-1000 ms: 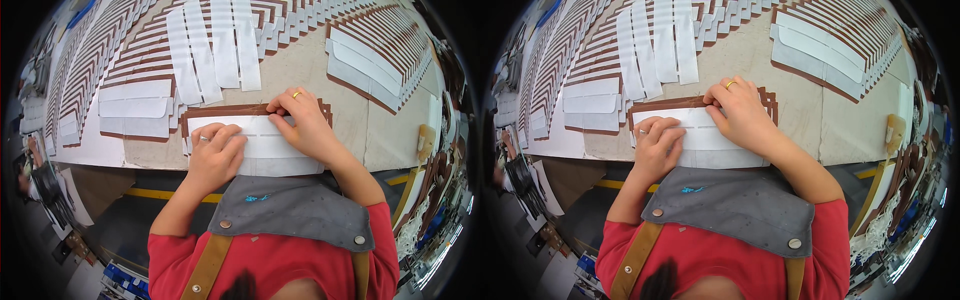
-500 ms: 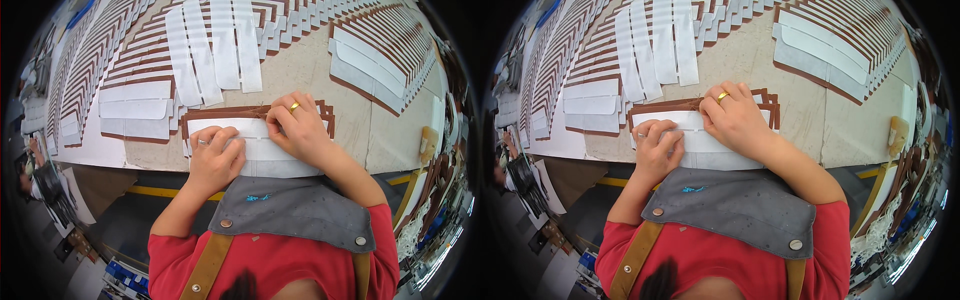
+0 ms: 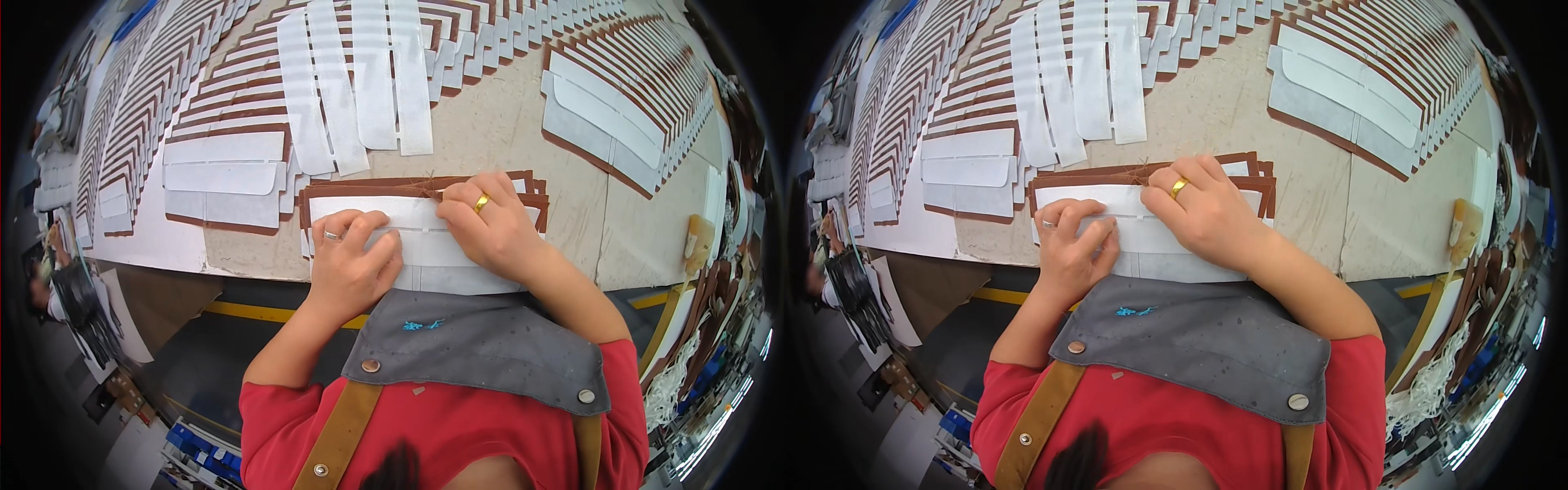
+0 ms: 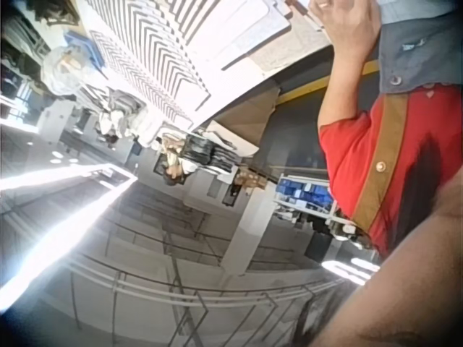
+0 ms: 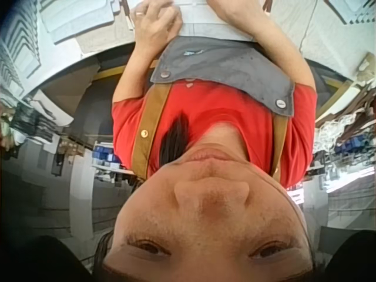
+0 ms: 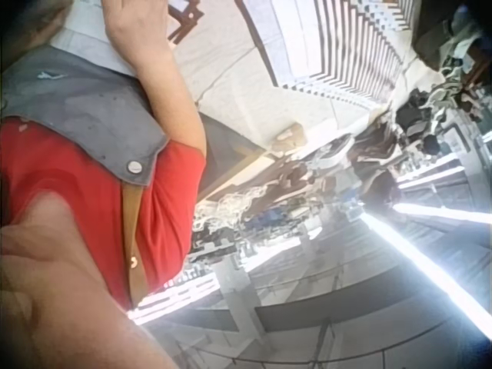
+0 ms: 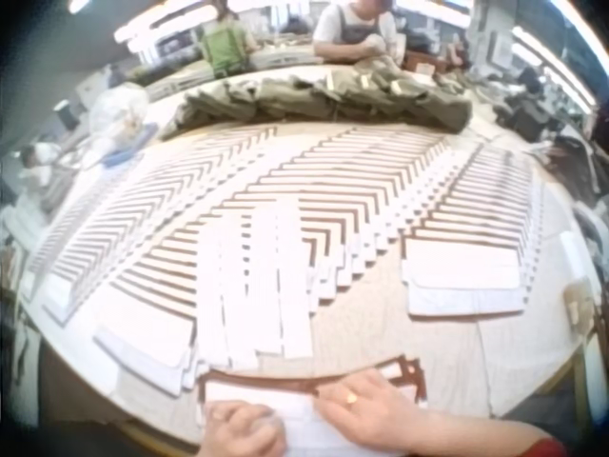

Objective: The person assembles face masks by applying glue to white filter strips and attaching them to brown mask frames. They work at a table filled with stacks of pre-cut components, repeatedly picking up a frame, applying adhesive, and pressing the filter into place.

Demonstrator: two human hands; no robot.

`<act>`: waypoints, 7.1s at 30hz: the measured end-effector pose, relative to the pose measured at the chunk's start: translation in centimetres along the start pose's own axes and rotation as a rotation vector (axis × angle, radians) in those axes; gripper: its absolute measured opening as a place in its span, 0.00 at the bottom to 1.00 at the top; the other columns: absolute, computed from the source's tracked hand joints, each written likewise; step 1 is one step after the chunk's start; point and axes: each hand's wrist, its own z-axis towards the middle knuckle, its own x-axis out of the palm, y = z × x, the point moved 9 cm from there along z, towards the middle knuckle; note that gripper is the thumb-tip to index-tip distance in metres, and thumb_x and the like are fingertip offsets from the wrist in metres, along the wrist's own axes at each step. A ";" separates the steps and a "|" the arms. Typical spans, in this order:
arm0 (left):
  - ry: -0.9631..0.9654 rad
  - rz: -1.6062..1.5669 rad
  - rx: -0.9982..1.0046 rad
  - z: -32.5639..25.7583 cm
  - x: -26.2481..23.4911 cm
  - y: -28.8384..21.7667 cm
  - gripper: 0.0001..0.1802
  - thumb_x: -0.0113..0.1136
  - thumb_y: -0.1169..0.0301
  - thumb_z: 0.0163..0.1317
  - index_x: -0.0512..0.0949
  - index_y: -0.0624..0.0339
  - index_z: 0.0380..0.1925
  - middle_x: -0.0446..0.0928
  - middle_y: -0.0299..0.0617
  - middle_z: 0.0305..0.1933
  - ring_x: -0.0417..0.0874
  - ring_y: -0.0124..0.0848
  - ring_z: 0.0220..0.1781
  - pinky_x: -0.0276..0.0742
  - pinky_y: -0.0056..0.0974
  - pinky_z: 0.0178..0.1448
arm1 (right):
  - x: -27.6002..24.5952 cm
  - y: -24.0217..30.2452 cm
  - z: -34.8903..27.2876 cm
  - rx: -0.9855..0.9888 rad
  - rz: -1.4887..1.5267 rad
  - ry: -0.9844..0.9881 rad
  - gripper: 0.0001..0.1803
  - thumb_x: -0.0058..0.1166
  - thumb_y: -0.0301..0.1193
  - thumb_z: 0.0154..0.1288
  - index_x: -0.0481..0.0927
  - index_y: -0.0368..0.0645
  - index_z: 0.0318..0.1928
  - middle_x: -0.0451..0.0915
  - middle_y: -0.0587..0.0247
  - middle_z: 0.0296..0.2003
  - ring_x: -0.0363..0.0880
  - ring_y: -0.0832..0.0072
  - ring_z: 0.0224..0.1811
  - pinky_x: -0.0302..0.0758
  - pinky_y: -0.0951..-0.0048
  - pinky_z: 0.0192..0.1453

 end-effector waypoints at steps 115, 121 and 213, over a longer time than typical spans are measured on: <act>0.202 0.322 0.265 8.8 -0.6 2.0 0.03 0.59 0.75 0.50 0.76 0.59 0.26 0.74 0.39 0.32 0.73 0.36 0.43 0.66 0.38 0.49 | -18.9 -15.3 -10.3 0.624 -0.223 -0.389 0.09 0.49 0.29 0.66 0.78 0.41 0.44 0.75 0.63 0.42 0.71 0.76 0.37 0.69 0.77 0.42; 0.259 0.586 0.490 8.8 1.1 -0.6 0.01 0.55 0.78 0.47 0.74 0.61 0.21 0.75 0.42 0.29 0.75 0.38 0.45 0.67 0.35 0.51 | -16.8 -10.7 -5.7 0.443 -0.213 -0.313 0.08 0.50 0.25 0.64 0.78 0.39 0.42 0.75 0.58 0.44 0.73 0.69 0.46 0.70 0.72 0.49; 0.137 -0.188 -0.471 -3.4 -2.2 3.6 0.18 0.53 0.80 0.59 0.76 0.58 0.50 0.67 0.41 0.25 0.69 0.29 0.20 0.68 0.33 0.27 | -4.5 -3.3 -10.7 0.841 0.334 -0.061 0.20 0.53 0.17 0.57 0.77 0.41 0.52 0.69 0.67 0.26 0.66 0.81 0.22 0.66 0.80 0.27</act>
